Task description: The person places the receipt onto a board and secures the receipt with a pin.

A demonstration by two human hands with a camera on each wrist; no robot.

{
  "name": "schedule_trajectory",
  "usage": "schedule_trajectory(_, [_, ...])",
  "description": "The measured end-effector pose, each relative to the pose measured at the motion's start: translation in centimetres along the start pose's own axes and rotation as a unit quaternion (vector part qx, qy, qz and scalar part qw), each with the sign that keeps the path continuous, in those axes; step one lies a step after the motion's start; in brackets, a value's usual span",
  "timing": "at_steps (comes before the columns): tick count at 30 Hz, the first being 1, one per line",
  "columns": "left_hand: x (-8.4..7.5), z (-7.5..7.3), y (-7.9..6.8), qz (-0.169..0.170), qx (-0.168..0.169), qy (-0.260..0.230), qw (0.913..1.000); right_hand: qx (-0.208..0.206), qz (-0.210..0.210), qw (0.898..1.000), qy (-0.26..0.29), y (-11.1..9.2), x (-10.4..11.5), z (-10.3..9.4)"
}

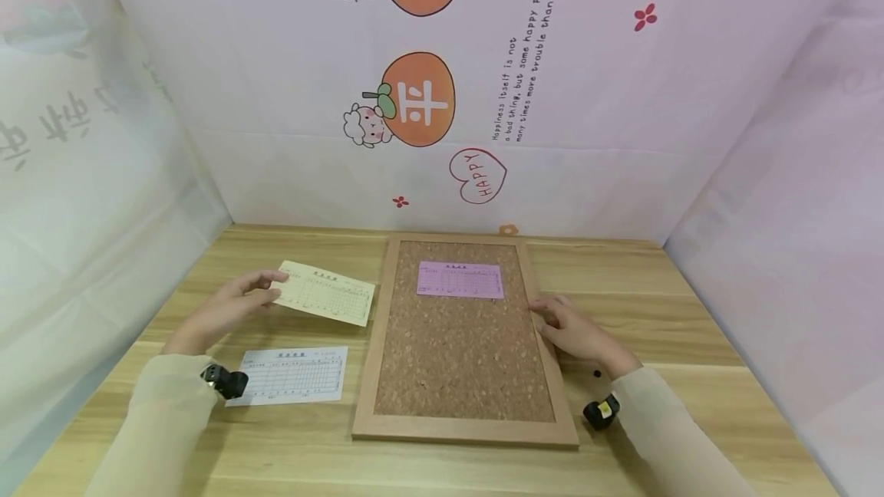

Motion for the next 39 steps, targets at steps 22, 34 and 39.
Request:
schedule_trajectory(22, [-1.8, 3.7, 1.8, 0.029, -0.018, -0.059, 0.9977, -0.026, -0.024, 0.999, -0.022, 0.2, 0.6, 0.1])
schedule_trajectory(34, [-2.8, 6.4, 3.7, 0.036, -0.018, -0.097, 0.9945, -0.041, -0.03, 0.998, -0.03, 0.4, 0.5, 0.0])
schedule_trajectory(39, [-3.2, 7.6, 4.2, 0.043, -0.017, -0.106, 0.9933, -0.052, -0.03, 0.997, -0.044, 0.6, 0.8, 0.0])
Point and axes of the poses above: each hand's wrist, its own y-axis towards the middle knuckle, its own z-axis out of the palm, x = y × z, the point moved 4 cm from there along y, towards the middle knuckle, and after that the axes turned 4 degrees about y, right-handed, at the moved point
